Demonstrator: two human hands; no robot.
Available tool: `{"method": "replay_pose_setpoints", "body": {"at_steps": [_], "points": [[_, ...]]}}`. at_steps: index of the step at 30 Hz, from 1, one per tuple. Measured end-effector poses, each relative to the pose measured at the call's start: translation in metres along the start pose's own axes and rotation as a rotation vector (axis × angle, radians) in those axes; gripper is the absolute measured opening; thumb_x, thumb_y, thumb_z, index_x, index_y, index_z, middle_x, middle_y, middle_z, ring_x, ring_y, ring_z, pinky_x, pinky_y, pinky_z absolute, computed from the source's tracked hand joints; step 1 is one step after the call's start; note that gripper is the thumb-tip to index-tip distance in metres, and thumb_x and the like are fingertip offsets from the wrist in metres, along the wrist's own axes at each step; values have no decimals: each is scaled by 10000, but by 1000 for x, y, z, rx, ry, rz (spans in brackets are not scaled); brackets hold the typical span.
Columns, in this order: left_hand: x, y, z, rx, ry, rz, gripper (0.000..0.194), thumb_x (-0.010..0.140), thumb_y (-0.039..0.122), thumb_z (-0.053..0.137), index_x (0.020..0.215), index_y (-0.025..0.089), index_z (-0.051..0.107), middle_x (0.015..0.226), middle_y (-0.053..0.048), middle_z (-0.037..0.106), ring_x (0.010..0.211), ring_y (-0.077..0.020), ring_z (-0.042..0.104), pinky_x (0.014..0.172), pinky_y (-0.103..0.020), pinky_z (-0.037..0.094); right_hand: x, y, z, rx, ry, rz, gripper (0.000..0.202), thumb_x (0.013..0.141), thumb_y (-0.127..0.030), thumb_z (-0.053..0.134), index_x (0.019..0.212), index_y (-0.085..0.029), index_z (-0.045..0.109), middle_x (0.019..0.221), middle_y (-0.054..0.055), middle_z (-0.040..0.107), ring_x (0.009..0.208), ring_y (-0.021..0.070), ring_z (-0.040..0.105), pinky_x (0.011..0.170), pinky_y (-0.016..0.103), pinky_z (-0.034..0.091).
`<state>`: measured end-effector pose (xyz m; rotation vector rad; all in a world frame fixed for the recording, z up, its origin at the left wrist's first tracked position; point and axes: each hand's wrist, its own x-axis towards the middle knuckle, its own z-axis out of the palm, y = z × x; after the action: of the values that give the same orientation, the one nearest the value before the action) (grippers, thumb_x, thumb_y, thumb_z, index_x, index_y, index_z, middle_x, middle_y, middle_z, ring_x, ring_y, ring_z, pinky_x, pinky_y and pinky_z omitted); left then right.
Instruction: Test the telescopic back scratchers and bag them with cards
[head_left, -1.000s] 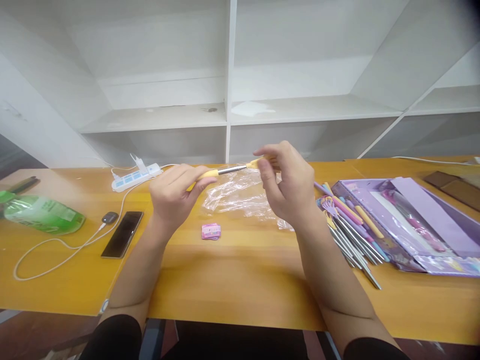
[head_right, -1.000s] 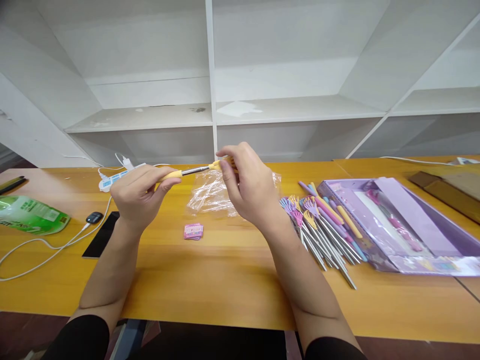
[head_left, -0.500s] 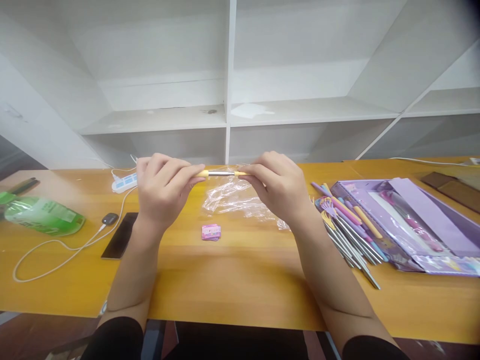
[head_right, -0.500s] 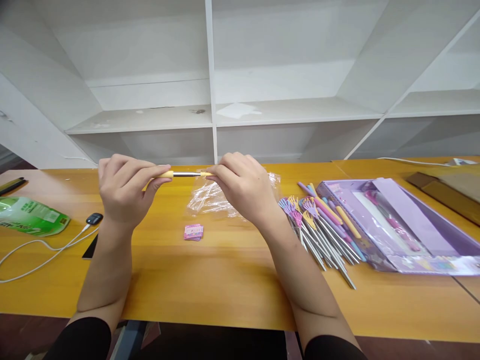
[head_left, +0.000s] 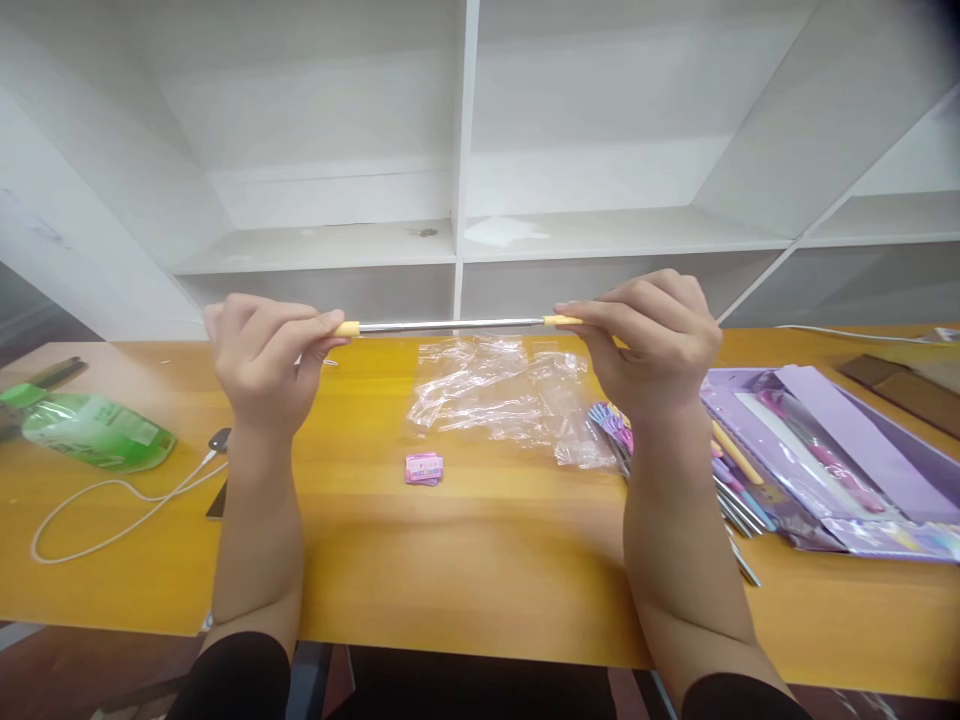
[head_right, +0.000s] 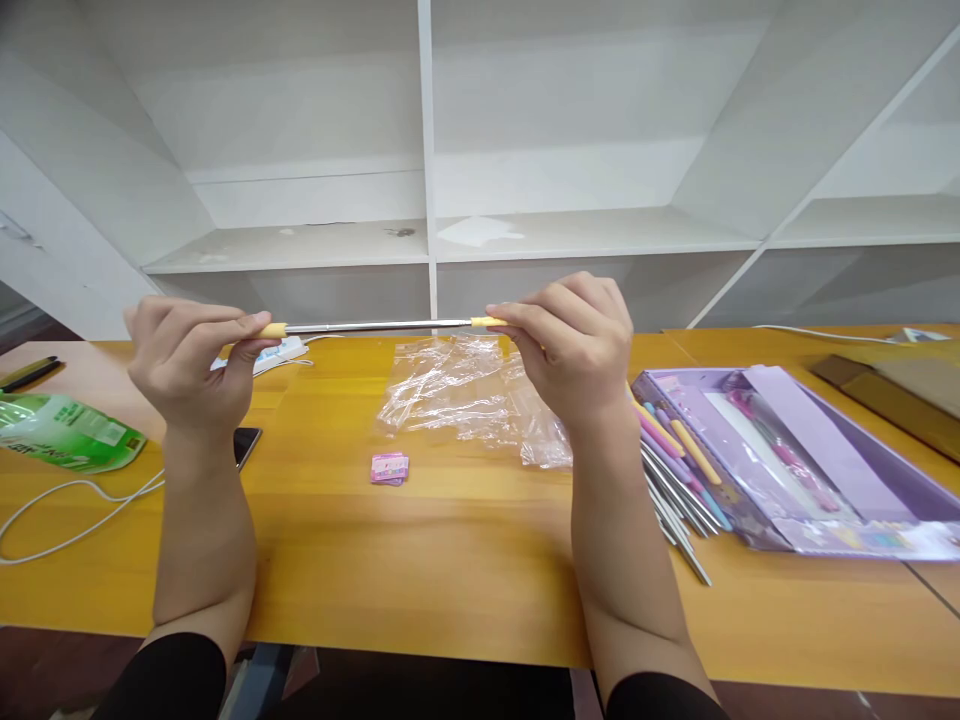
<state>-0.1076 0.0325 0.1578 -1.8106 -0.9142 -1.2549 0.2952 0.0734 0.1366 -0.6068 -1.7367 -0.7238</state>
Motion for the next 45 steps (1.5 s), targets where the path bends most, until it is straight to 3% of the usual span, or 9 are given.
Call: {"method": "replay_pose_setpoints", "body": {"at_steps": [7, 12, 16, 20, 25, 31, 36, 40, 45], "points": [[-3, -1, 10, -49, 13, -47, 86, 977, 410, 791, 934, 336, 798, 836, -6, 767, 806, -231, 611, 791, -430, 393, -3, -3, 7, -8, -15, 6, 141, 996, -250, 753, 1061, -373, 778, 780, -34, 715, 754, 179, 581, 765, 375, 403], [-7, -22, 5, -92, 26, -85, 132, 964, 414, 819, 918, 298, 775, 836, -13, 749, 831, -222, 613, 862, -433, 429, -8, 14, 1, -43, -48, 102, 71, 1010, -357, 743, 1015, -382, 810, 762, -24, 717, 762, 186, 601, 802, 385, 415], [-9, -47, -7, -17, 128, -28, 159, 979, 422, 806, 931, 276, 764, 842, -7, 756, 813, -203, 616, 829, -395, 451, -13, 45, -19, -48, 116, 138, 33, 946, -380, 829, 938, -352, 845, 737, -11, 742, 730, 173, 613, 788, 367, 437], [-9, -53, -10, -20, 146, 24, 99, 984, 375, 806, 968, 285, 768, 842, 0, 759, 818, -201, 627, 785, -374, 475, -17, 65, -32, -49, 209, 132, 74, 920, -411, 852, 915, -338, 863, 720, -2, 750, 706, 167, 592, 773, 356, 448], [-11, -51, -1, -83, 125, 45, 80, 964, 292, 830, 1019, 304, 773, 873, 4, 777, 838, -199, 648, 780, -370, 484, -21, 67, -31, -65, 191, 171, 113, 917, -437, 849, 880, -332, 867, 714, -3, 755, 714, 172, 599, 766, 356, 451], [-22, -66, 5, -90, 64, -72, 89, 980, 372, 805, 963, 288, 779, 859, -1, 775, 819, -201, 635, 823, -400, 501, -19, 67, -28, -58, 117, 149, 94, 930, -418, 832, 878, -344, 859, 708, -17, 747, 748, 175, 603, 777, 347, 460], [-34, -88, -8, -81, 101, -212, 208, 974, 472, 796, 953, 265, 803, 877, -36, 780, 992, -252, 634, 911, -435, 512, -44, 110, -59, -213, 248, 245, 121, 890, -433, 851, 814, -338, 854, 688, -14, 723, 735, 196, 617, 789, 382, 462], [-34, -95, -11, -126, 73, -274, 292, 925, 564, 822, 914, 273, 808, 832, -16, 774, 964, -249, 627, 906, -441, 499, -72, 148, -86, -282, 298, 390, 113, 810, -363, 860, 713, -313, 831, 630, 18, 696, 670, 243, 637, 762, 432, 453], [-29, -91, -6, -182, 69, -253, 278, 910, 573, 836, 918, 295, 816, 845, 3, 786, 883, -229, 645, 902, -437, 475, -81, 154, -96, -268, 342, 420, 161, 713, -174, 778, 799, -294, 843, 735, 54, 734, 743, 276, 682, 721, 434, 464]]}}
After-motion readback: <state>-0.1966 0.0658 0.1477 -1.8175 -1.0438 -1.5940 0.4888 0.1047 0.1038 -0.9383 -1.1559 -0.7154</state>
